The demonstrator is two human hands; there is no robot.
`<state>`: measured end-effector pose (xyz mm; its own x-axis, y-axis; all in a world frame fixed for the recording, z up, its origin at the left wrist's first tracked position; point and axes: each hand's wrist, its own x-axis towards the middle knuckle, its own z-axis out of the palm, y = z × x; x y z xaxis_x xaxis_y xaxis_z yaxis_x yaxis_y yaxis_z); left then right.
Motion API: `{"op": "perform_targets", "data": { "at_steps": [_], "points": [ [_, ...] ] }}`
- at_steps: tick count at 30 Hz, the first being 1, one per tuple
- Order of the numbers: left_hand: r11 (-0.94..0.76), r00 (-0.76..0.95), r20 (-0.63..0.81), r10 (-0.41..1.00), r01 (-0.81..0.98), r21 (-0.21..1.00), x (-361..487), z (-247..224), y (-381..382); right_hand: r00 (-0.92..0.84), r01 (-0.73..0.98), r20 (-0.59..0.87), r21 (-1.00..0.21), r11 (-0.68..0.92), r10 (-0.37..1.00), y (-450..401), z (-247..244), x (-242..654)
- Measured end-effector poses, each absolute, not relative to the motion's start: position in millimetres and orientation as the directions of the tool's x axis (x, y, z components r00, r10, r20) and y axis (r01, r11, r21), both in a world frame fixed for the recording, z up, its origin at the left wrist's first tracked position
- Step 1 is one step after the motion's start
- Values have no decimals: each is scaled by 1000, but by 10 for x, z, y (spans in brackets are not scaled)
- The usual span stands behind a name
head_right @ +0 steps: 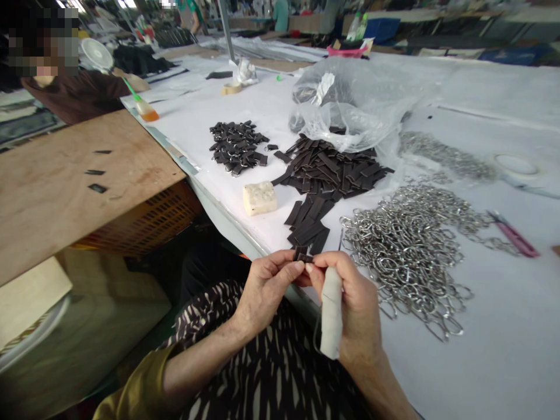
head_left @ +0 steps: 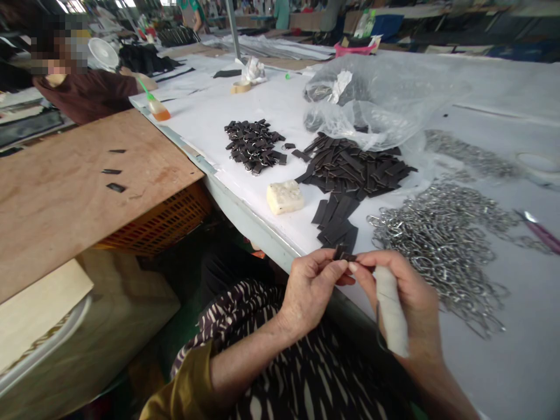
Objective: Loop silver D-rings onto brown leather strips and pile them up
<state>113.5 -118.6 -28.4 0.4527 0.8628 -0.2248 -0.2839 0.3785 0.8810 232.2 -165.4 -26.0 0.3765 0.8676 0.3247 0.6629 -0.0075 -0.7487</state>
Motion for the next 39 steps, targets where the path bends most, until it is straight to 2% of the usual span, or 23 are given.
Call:
{"op": "perform_targets", "data": {
  "at_steps": [7, 17, 19, 21, 23, 25, 27, 29, 31, 33, 39],
  "points": [
    [340, 470, -199, 860, -238, 910, 1114, -279, -1204, 371, 515, 231, -857, 8, 899, -1624, -214, 2348],
    [331, 446, -204, 872, -229, 915, 1158, -278, -1234, 394, 505, 257, -863, 25, 883, -1594, -213, 2295],
    [275, 440, -189, 878, -140, 951, 1133, -271, -1222, 394, 509, 274, -860, 40, 877, -1592, -212, 2289],
    [141, 410, -127, 903, -4, 990, 1090, -247, -1201, 386, 513, 287, -857, 55, 877, -1589, -201, 2289],
    [-13, 383, -33, 923, 116, 993, 1044, -215, -1174, 379, 527, 308, -847, 70, 873, -1583, -187, 2290],
    [-86, 380, 21, 925, 155, 984, 1014, -191, -1152, 373, 539, 323, -839, 81, 870, -1573, -181, 2287],
    [-29, 390, -18, 921, 113, 993, 1005, -185, -1137, 364, 539, 320, -838, 82, 875, -1565, -184, 2278],
    [128, 434, -130, 891, 34, 991, 1014, -193, -1125, 368, 529, 306, -846, 73, 878, -1561, -192, 2266],
    [316, 508, -246, 826, -54, 947, 1032, -203, -1110, 379, 513, 288, -857, 59, 879, -1562, -201, 2260],
    [450, 557, -304, 773, -144, 881, 1049, -209, -1091, 383, 497, 264, -867, 44, 885, -1563, -207, 2265],
    [534, 531, -338, 777, -274, 800, 1076, -224, -1064, 351, 468, 233, -883, 45, 907, -1557, -217, 2307]
  ]
}}
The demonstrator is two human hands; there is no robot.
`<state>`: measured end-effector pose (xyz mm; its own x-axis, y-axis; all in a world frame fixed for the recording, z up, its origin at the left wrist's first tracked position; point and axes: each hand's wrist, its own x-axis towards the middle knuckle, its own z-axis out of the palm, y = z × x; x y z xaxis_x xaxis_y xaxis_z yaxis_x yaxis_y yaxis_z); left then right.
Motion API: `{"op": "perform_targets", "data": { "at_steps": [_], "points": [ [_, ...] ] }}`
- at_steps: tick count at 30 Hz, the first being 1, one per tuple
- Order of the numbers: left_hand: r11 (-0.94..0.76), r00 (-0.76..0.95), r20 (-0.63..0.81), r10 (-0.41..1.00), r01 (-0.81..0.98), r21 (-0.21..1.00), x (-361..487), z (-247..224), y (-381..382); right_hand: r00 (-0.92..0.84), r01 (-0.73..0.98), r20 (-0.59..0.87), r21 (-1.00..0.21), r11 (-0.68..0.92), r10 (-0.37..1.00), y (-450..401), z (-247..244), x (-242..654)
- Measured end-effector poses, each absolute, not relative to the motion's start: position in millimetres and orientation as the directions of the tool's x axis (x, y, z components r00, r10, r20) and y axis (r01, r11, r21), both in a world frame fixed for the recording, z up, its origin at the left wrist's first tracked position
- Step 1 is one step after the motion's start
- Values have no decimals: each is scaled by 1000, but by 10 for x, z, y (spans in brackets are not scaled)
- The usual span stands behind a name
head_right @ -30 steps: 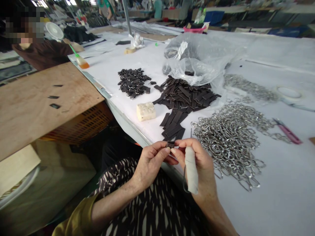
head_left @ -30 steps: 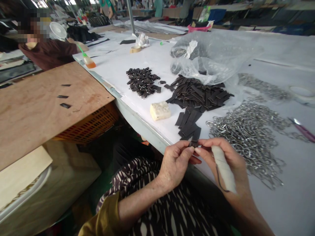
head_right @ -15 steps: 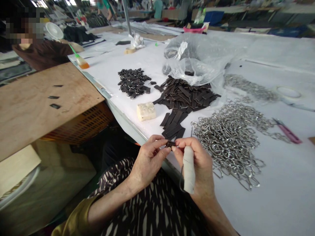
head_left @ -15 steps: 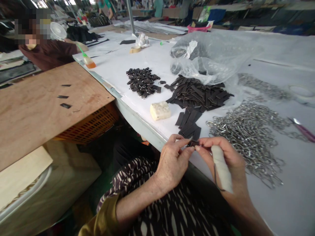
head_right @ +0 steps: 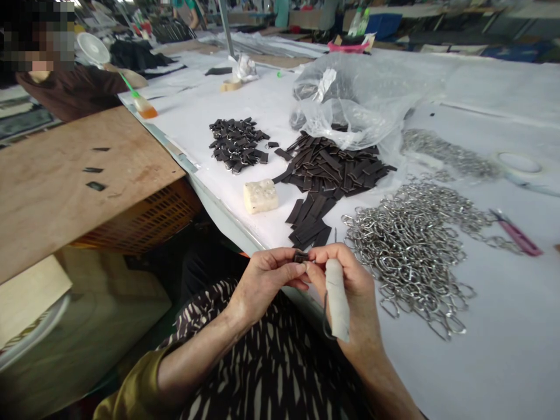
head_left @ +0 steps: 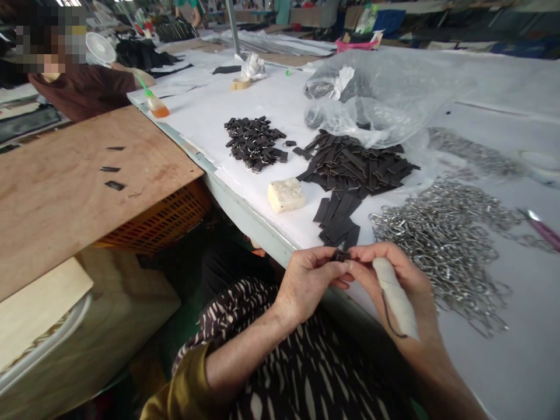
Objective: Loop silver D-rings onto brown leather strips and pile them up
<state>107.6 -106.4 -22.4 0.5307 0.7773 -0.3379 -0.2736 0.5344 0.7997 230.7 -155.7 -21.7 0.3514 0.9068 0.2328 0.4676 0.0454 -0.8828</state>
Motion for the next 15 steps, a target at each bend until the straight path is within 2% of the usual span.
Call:
{"op": "perform_targets", "data": {
  "at_steps": [7, 15],
  "points": [
    [554, 496, -366, 787, -309, 773, 1079, -259, -1062, 337, 484, 197, -875, 10, 921, -1559, -225, 2306],
    [548, 478, -376, 794, -296, 782, 1091, -254, -1077, 346, 543, 265, -839, 38, 900, -1556, -197, 2250]
  ]
}}
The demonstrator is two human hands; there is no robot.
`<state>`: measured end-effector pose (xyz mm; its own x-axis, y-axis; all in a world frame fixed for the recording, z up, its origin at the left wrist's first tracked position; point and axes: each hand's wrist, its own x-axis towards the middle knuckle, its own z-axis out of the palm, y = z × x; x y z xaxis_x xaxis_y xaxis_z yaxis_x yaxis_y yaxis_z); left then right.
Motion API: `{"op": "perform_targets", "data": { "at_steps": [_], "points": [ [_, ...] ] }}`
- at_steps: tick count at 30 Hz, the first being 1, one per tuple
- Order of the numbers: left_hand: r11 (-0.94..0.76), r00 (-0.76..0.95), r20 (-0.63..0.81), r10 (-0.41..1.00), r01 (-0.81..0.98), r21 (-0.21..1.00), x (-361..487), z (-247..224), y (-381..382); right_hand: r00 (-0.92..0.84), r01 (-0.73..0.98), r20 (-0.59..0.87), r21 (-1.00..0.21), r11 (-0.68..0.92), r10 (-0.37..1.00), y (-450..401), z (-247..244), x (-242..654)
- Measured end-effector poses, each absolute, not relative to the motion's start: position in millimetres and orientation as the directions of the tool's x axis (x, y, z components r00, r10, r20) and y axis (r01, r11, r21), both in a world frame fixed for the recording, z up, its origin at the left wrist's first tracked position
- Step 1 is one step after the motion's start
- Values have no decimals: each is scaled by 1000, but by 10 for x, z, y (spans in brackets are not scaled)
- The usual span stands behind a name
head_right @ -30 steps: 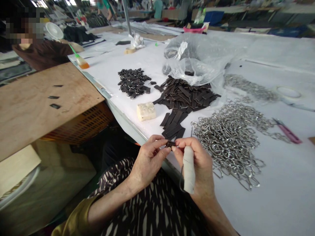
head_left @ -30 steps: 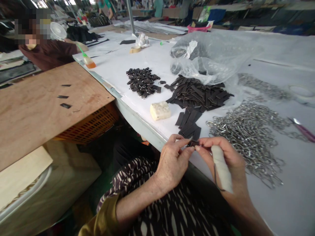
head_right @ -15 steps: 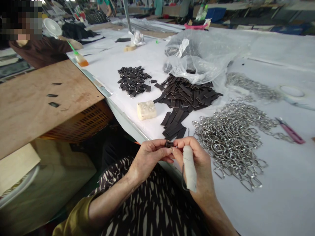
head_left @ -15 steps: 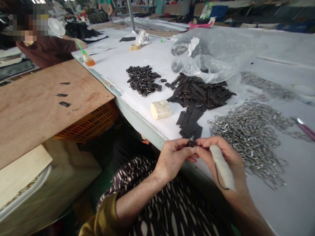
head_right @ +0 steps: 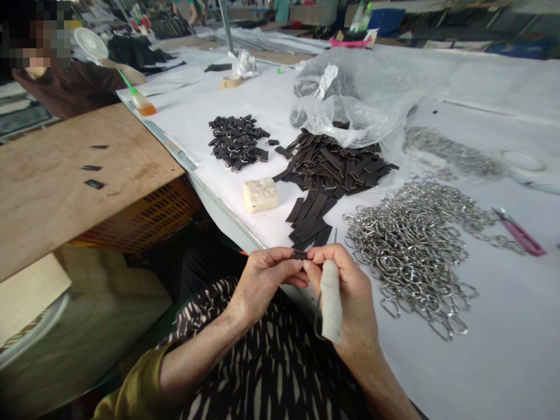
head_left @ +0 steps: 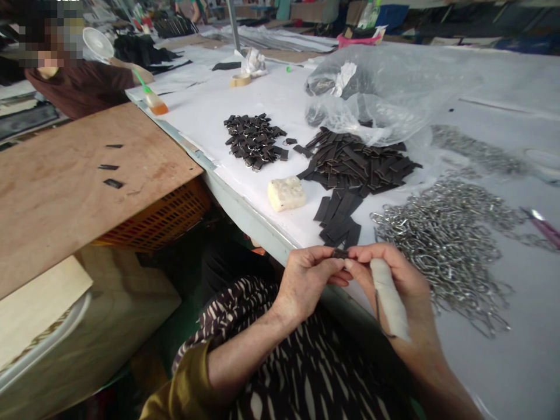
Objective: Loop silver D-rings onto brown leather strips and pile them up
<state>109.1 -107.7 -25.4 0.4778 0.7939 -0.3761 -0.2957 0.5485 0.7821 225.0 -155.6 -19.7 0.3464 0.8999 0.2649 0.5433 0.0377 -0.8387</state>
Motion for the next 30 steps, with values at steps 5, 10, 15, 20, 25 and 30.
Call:
{"op": "perform_targets", "data": {
  "at_steps": [5, 10, 15, 20, 25, 30],
  "points": [
    [544, 470, -377, 798, -295, 786, 1100, -257, -1093, 331, 558, 278, -828, 50, 902, -1537, -176, 2242],
    [548, 481, -377, 792, -285, 787, 1092, -263, -1091, 313, 548, 253, -835, 44, 915, -1528, -171, 2268],
    [540, 470, -378, 798, -278, 794, 1081, -269, -1079, 310, 524, 237, -850, 42, 921, -1535, -194, 2278],
    [551, 463, -391, 795, -283, 785, 1073, -295, -1067, 318, 529, 228, -848, 28, 920, -1540, -209, 2257],
    [549, 452, -393, 801, -291, 784, 1059, -313, -1061, 337, 564, 244, -826, 13, 909, -1552, -213, 2295],
    [556, 451, -398, 799, -300, 775, 1042, -312, -1058, 378, 603, 251, -797, -31, 891, -1560, -242, 2396]
  ]
}}
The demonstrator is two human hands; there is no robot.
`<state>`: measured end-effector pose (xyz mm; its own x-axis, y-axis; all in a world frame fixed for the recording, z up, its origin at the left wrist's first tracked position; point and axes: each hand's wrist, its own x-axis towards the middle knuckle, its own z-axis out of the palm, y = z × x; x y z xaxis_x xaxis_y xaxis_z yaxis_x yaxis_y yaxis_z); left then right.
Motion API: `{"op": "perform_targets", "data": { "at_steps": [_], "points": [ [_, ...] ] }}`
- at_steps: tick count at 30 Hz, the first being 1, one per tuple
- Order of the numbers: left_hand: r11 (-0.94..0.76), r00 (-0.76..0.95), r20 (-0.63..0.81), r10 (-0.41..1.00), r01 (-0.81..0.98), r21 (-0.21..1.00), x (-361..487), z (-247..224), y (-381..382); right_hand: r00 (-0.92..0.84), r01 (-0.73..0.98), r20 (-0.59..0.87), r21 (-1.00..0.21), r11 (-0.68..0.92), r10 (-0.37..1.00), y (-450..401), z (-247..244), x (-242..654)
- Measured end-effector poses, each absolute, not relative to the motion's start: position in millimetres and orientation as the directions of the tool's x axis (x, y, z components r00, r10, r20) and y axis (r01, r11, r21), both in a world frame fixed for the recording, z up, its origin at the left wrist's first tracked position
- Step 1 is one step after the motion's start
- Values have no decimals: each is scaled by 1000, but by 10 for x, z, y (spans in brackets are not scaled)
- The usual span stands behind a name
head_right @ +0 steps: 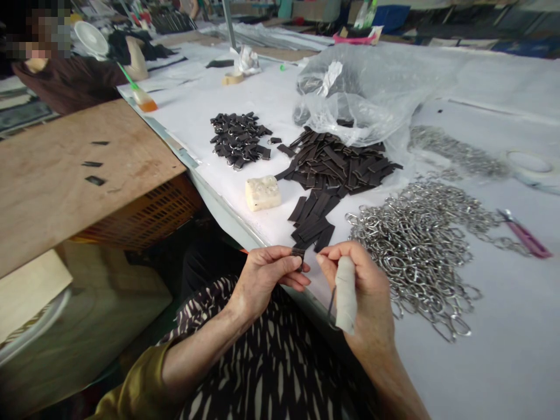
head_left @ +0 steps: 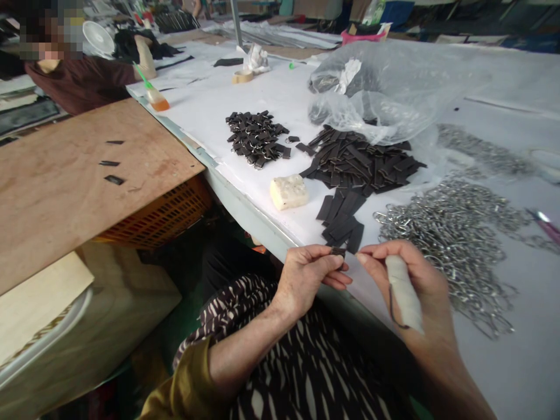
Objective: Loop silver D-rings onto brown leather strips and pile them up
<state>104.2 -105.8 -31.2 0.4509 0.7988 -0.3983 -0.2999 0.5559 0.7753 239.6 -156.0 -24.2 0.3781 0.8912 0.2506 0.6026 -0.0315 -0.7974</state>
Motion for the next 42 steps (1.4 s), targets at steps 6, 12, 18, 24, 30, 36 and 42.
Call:
{"op": "perform_targets", "data": {
  "at_steps": [6, 12, 18, 24, 30, 36, 42],
  "points": [
    [533, 451, -374, 810, -299, 792, 1002, -322, -1038, 321, 693, 259, -720, -39, 911, -1557, -332, 2489],
    [530, 460, -367, 808, -299, 793, 954, -308, -995, 96, 825, 275, -559, 78, 956, -1543, -326, 2457],
    [544, 460, -373, 806, -326, 773, 955, -331, -994, 261, 895, 253, -425, -135, 932, -1554, -304, 2491],
    [547, 476, -363, 801, -335, 767, 962, -331, -994, 138, 924, 200, -379, -54, 970, -1544, -334, 2484],
    [548, 481, -358, 800, -343, 763, 956, -345, -994, 159, 914, 202, -400, -67, 966, -1512, -372, 2469],
    [560, 488, -362, 794, -357, 747, 963, -360, -998, 167, 857, 189, -514, -47, 968, -1511, -378, 2454],
    [569, 490, -371, 789, -353, 743, 960, -370, -997, 103, 882, 233, -470, 20, 967, -1480, -412, 2465]
  ]
}}
